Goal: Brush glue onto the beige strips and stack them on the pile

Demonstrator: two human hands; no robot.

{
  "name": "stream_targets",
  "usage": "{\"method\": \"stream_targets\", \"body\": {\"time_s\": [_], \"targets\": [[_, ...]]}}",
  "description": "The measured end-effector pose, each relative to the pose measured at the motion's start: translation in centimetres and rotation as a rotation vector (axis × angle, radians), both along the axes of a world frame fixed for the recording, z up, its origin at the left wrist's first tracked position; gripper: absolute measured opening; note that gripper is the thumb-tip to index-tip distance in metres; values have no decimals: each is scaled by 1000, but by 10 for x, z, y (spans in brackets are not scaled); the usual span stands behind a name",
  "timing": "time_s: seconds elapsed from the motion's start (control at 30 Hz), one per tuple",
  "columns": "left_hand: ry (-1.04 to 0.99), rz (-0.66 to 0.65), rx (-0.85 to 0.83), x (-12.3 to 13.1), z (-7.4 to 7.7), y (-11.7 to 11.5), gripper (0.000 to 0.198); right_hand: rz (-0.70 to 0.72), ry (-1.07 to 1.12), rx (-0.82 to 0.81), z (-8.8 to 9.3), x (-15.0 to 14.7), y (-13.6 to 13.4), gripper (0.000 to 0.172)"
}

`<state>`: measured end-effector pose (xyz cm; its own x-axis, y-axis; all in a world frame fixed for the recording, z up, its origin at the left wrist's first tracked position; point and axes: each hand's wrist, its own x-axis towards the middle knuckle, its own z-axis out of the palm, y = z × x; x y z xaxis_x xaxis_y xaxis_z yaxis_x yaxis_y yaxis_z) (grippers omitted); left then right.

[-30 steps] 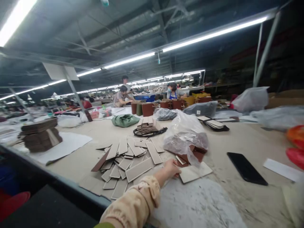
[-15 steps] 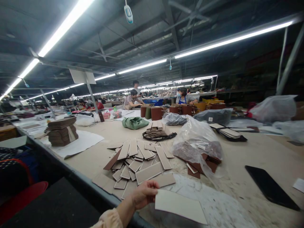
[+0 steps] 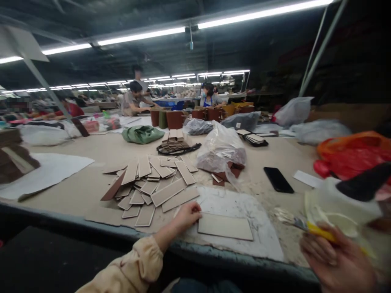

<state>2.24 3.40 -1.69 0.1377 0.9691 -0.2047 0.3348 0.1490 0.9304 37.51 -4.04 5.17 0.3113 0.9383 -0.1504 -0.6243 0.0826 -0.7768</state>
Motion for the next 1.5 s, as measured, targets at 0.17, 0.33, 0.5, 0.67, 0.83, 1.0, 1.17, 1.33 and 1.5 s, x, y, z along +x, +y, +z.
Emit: {"method": "stream_targets", "body": {"time_s": [0.17, 0.33, 0.5, 0.67, 0.83, 1.0, 1.17, 1.33, 1.5], "targets": [[172, -119, 369, -18, 1, -21, 7, 74, -2, -43, -10, -35, -2, 23], [409, -421, 834, -35, -6, -41, 21, 174, -247, -44, -23, -75, 8, 33], [443, -476, 909, -31, -10, -38, 22, 288, -513, -97, -35, -114, 16, 43], [442, -451, 932, -29, -15, -37, 20, 362, -686, -77, -34, -140, 20, 41], [455, -444, 923, -30, -18, -38, 18, 402, -700, -61, -38, -151, 27, 41], [448, -448, 929, -29, -14, -39, 22, 411, -728, -62, -44, -160, 32, 45], [455, -442, 923, -29, -15, -40, 23, 419, -727, -54, -46, -162, 34, 45], [465, -435, 935, -28, -15, -39, 22, 421, -754, -71, -48, -161, 35, 46], [467, -444, 950, -27, -10, -39, 23, 420, -783, -87, -49, -157, 36, 44]]}}
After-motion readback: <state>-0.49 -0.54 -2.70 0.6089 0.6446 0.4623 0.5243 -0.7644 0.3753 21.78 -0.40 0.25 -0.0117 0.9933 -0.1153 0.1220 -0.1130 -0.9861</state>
